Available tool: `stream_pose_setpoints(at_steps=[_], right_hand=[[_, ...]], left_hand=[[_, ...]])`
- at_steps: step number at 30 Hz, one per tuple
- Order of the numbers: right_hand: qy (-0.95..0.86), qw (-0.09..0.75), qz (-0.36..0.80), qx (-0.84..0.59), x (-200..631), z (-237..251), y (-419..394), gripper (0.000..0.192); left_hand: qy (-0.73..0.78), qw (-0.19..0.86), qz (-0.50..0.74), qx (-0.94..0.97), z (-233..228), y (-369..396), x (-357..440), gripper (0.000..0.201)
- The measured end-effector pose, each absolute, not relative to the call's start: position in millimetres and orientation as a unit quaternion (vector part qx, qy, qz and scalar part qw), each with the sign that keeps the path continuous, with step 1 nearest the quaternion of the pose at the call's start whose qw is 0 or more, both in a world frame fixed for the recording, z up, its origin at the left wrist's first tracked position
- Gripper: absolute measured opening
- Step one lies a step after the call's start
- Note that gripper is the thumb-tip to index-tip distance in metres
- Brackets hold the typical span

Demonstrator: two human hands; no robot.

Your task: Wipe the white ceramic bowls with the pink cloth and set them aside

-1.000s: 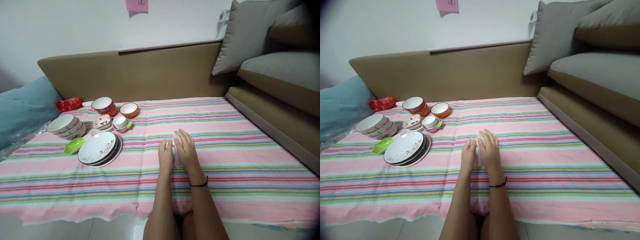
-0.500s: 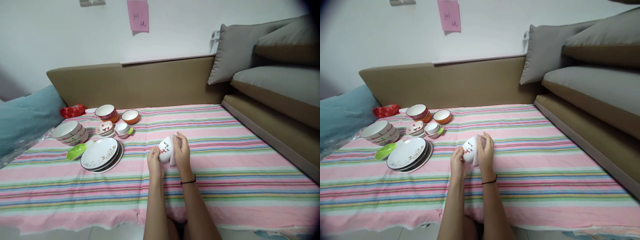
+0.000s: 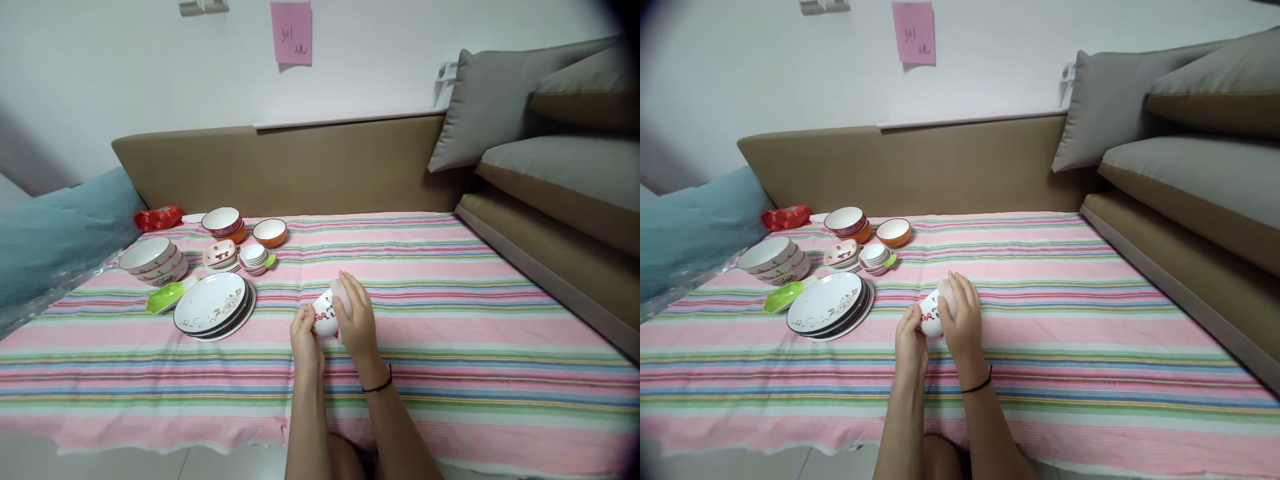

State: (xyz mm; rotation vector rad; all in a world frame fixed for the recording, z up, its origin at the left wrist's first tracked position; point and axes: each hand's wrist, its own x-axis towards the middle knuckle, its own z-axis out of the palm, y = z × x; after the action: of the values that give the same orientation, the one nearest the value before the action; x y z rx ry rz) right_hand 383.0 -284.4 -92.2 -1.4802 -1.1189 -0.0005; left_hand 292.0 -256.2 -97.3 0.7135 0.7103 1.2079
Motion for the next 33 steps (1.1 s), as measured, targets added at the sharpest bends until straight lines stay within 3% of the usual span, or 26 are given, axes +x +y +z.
stream_pose_setpoints(at_steps=[3, 8, 12, 17, 22, 24, 28, 33], right_hand=[[-0.559, 0.568, -0.071, -0.6, 382.6, -88.8, -290.4, 0.044], [-0.435, 0.656, -0.048, -0.615, 387.9, -87.8, -296.9, 0.042], [-0.549, 0.584, -0.073, -0.594, 393.1, -90.2, -301.8, 0.039], [-0.418, 0.682, 0.006, -0.601, 396.8, -95.8, -303.0, 0.044], [-0.551, 0.597, -0.065, -0.579, 391.0, -91.5, -303.9, 0.037], [-0.486, 0.662, -0.007, -0.57, 392.3, -91.2, -300.2, 0.037], [-0.186, 0.823, 0.215, -0.491, 399.6, -91.1, -292.1, 0.043], [0.008, 0.862, 0.378, -0.338, 395.5, -80.2, -298.6, 0.039]], left_hand=[[0.3, 0.7, 0.555, 0.334, -92.3, -258.9, 296.9, 0.038], [0.281, 0.7, 0.547, 0.362, -86.3, -264.1, 304.4, 0.043], [0.273, 0.71, 0.534, 0.37, -86.3, -265.5, 305.2, 0.041], [0.278, 0.694, 0.529, 0.401, -89.2, -264.1, 302.4, 0.04], [0.298, 0.661, 0.528, 0.442, -89.7, -264.8, 301.6, 0.038], [0.293, 0.669, 0.533, 0.428, -89.4, -264.9, 302.0, 0.04], [0.264, 0.721, 0.531, 0.359, -86.0, -264.8, 303.8, 0.036], [0.215, 0.759, 0.545, 0.284, -74.8, -268.1, 310.5, 0.027]])
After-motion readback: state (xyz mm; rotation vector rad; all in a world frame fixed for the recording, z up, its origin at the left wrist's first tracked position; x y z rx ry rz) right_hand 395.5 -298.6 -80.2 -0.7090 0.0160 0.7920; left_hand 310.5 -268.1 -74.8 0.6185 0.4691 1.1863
